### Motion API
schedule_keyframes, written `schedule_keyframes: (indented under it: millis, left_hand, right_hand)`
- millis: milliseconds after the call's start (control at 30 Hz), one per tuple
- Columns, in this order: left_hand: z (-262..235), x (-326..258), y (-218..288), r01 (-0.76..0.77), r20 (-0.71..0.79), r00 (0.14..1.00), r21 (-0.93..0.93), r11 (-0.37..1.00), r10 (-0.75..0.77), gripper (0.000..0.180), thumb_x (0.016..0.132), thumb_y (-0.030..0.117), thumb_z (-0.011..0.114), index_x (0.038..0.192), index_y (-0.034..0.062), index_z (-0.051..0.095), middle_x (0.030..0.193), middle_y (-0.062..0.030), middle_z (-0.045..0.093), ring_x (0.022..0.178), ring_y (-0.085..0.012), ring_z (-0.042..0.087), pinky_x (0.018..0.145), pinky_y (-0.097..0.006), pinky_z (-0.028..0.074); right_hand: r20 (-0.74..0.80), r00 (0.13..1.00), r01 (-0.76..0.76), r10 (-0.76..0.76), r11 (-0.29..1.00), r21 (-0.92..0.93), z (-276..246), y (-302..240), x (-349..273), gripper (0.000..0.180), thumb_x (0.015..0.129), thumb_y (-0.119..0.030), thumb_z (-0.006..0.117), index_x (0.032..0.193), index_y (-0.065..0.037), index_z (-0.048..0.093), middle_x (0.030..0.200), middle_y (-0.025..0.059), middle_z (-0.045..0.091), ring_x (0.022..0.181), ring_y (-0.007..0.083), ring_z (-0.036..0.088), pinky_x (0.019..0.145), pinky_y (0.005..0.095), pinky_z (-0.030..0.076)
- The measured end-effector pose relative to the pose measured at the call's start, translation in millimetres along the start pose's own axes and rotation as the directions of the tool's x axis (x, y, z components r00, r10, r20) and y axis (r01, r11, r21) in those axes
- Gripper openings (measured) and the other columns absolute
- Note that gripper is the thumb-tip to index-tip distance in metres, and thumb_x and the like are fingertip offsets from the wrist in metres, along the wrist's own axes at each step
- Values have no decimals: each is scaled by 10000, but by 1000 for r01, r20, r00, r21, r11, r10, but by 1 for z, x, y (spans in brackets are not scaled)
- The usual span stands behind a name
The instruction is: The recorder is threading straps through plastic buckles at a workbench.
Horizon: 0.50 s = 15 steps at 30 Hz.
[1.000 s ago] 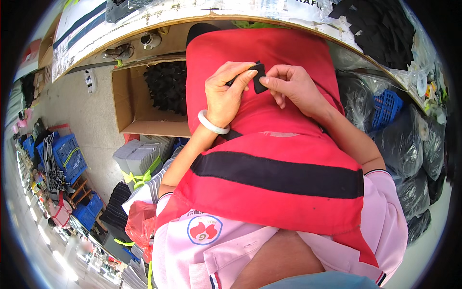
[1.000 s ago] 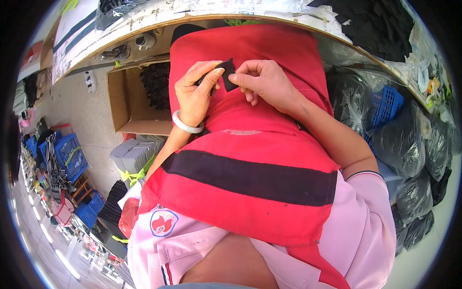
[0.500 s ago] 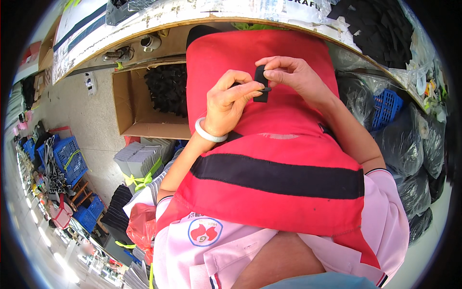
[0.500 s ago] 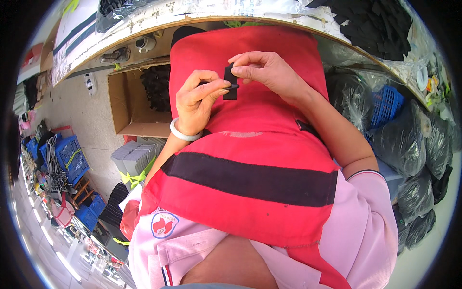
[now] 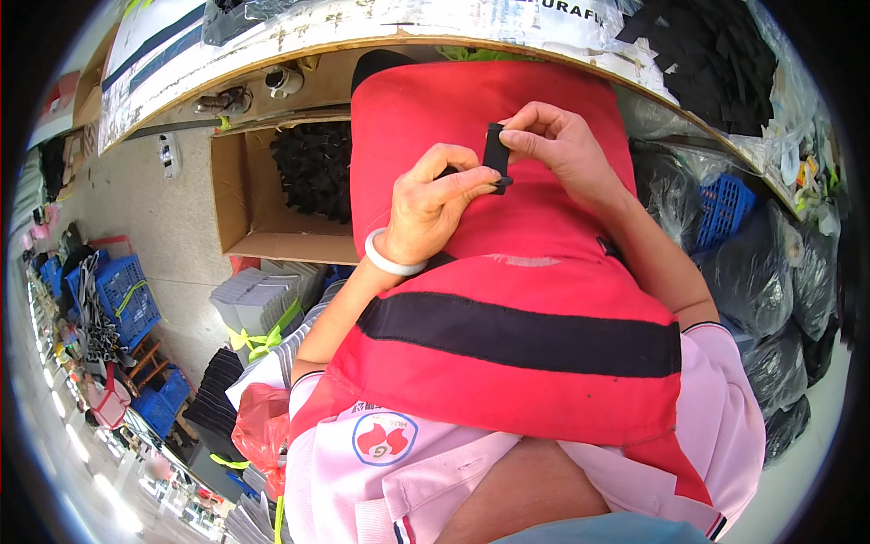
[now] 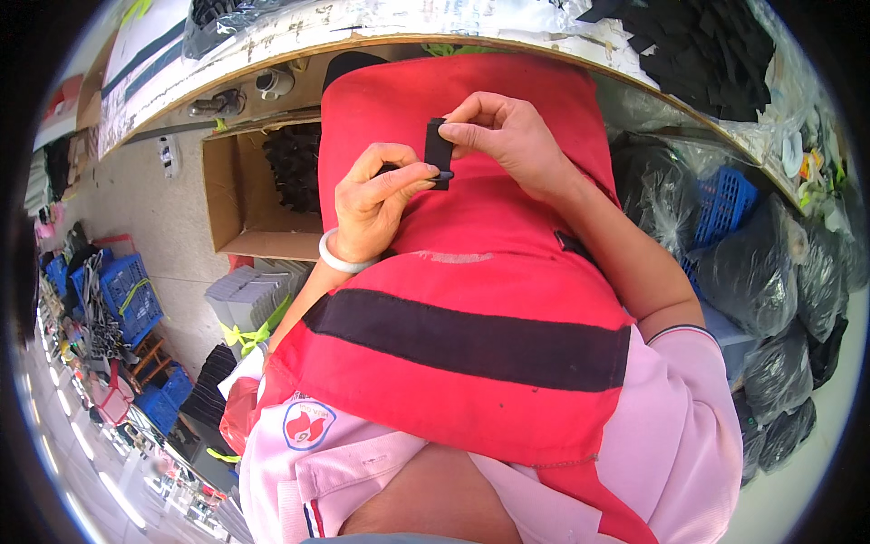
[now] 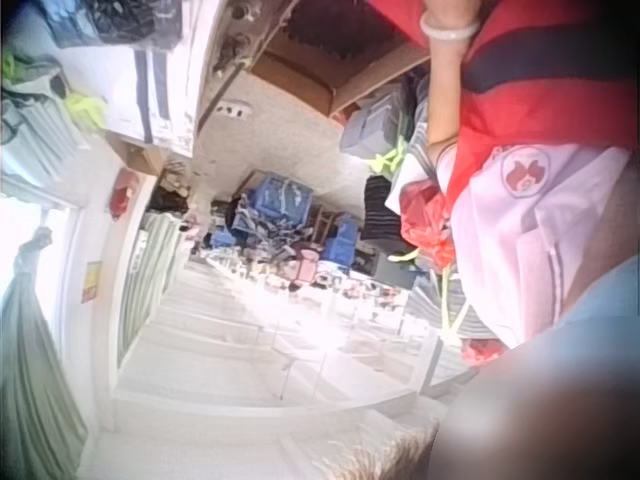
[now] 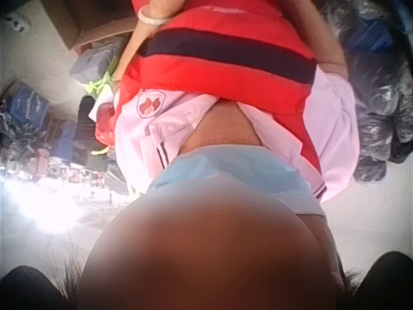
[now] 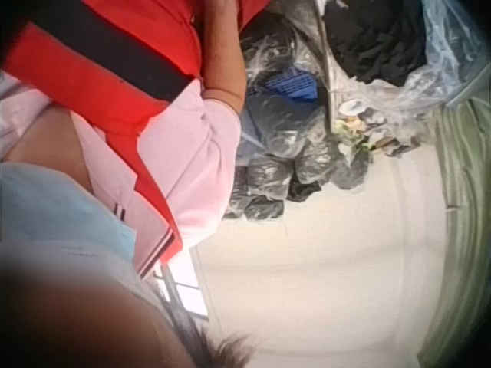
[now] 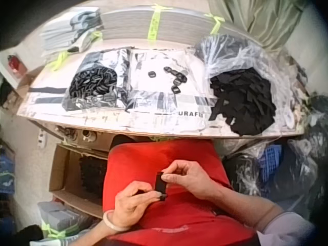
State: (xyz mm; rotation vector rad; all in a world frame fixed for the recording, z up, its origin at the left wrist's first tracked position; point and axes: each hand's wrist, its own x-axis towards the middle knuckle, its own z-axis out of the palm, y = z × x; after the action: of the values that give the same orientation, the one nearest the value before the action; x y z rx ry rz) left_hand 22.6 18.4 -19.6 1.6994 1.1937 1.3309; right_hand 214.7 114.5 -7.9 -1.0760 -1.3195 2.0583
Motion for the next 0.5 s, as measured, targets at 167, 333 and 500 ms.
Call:
schedule_keyframes:
  millis: [167,333,500]
  left_hand:
    - [-1,-6,-2,3,-8,1000,-24,1000,-3,241,753,-76,721,973,23,709,898,-87,602,776,-168,605,644,-252,493]
    - [-6,-12,3,67,-5,998,-48,997,-68,219,768,-58,718,971,25,709,890,-85,604,776,-164,601,657,-249,486]
    - [-45,-21,30,285,109,951,38,958,-288,165,787,-34,705,941,28,709,880,-69,611,777,-168,612,674,-273,495]
  right_hand:
    - [-5,999,42,-42,999,1,7,0,-3,106,895,-93,672,939,-13,618,871,44,661,788,99,630,729,233,528]
    - [-24,996,79,-80,996,-46,12,7,2,104,906,-76,650,952,-23,573,860,49,659,758,99,627,703,231,522]
    - [176,984,5,3,999,-45,26,27,17,170,925,-59,602,1084,-37,547,923,29,639,816,99,615,753,235,501]
